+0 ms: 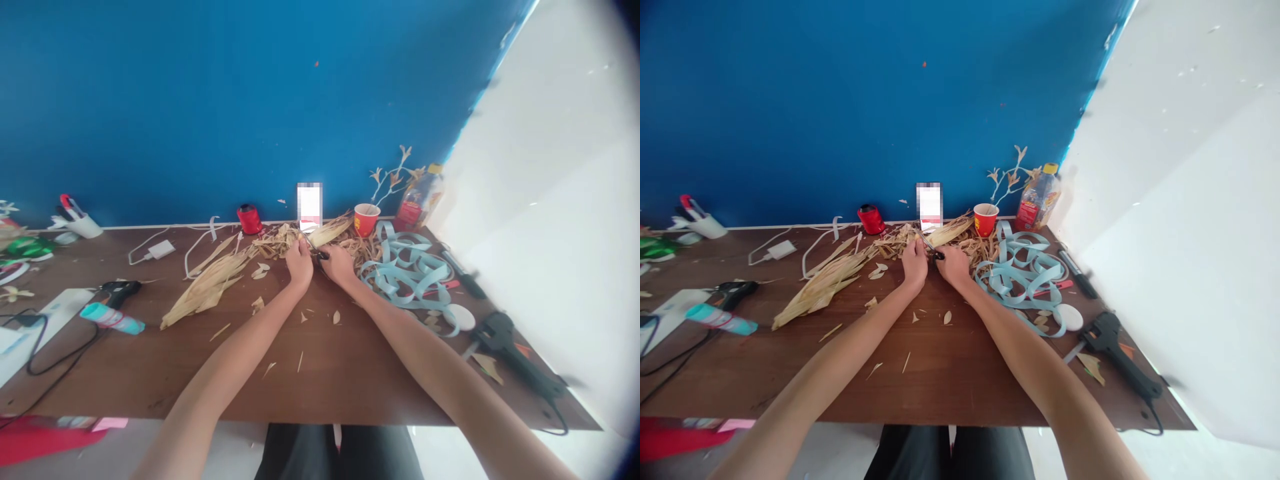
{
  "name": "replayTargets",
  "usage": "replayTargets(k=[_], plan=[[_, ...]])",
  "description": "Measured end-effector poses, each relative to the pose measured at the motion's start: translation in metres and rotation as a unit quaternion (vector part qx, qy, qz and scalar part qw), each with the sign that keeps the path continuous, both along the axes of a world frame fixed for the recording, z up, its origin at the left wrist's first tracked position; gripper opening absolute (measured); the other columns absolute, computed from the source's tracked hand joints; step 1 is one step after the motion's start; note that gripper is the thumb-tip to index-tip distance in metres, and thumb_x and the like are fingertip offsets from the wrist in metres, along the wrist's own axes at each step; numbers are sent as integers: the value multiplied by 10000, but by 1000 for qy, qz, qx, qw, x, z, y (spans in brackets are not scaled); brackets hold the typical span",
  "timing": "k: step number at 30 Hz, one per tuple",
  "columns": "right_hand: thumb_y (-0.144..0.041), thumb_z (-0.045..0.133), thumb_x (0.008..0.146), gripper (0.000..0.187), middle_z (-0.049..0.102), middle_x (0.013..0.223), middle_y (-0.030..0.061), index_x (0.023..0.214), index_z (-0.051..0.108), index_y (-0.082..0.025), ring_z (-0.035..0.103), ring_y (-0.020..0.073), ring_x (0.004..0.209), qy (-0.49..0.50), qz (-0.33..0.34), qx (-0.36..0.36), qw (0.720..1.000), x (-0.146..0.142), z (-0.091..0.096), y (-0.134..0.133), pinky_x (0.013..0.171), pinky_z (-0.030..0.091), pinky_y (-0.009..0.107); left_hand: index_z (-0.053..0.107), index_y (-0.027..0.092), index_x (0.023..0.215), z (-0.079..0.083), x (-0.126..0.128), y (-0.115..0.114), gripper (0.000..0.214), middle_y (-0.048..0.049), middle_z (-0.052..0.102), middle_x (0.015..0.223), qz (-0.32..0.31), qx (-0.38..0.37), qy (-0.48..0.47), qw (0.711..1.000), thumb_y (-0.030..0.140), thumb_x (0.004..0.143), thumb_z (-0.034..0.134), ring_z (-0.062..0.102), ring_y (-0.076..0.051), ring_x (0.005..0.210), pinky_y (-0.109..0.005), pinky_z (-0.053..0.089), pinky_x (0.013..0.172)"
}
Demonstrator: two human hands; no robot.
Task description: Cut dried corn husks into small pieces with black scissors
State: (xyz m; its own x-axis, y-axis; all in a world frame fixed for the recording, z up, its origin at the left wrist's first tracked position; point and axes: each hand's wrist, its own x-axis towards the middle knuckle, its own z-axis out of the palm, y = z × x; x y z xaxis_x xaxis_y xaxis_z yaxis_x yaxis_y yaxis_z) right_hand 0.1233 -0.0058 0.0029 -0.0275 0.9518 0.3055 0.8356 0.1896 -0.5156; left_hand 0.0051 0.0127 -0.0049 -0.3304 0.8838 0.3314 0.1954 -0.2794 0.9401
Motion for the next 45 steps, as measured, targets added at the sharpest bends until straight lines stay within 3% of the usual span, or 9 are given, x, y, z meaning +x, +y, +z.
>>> replayTargets(k=[4,11,18,26,35,45], plan=[[-236,524,771,294,729,877,37,975,735,-255,636,204,818,27,-4,8,1000,1,1,0,690,417,248,578,194,658,2,1,-3,334,-26,548,606,-23,17,0,1000,379,922,488,493,-165,578,-278,368,623],[-230,497,775,242,695,756,29,896,704,-200,609,180,717,110,-29,33,993,5,1,3,670,413,239,629,180,720,5,1,-4,189,-18,578,643,-41,39,17,998,308,855,594,507,-162,625,-258,361,655],[-253,493,780,258,692,764,39,937,690,-199,622,197,751,128,-55,34,990,5,1,2,721,436,263,648,180,804,6,3,-6,130,-33,610,730,-62,25,-5,998,304,828,621,545,-168,687,-253,381,663],[-260,500,766,312,711,841,53,1014,678,-196,642,215,823,139,-71,35,987,4,1,3,752,448,279,678,187,891,3,5,-3,169,-19,584,701,-71,-18,-33,997,242,855,522,520,-154,642,-253,370,624],[-238,512,752,308,724,881,31,999,695,-226,645,203,862,153,-60,29,986,2,3,1,792,458,285,602,171,660,4,7,-2,230,-10,509,596,-80,-30,-84,993,286,850,543,495,-148,609,-253,360,577],[-216,522,727,268,721,844,16,919,708,-219,632,180,779,148,4,21,989,-1,3,1,719,443,252,545,175,674,0,6,0,297,4,472,617,-94,2,-63,994,361,900,494,458,-119,590,-234,344,564]])
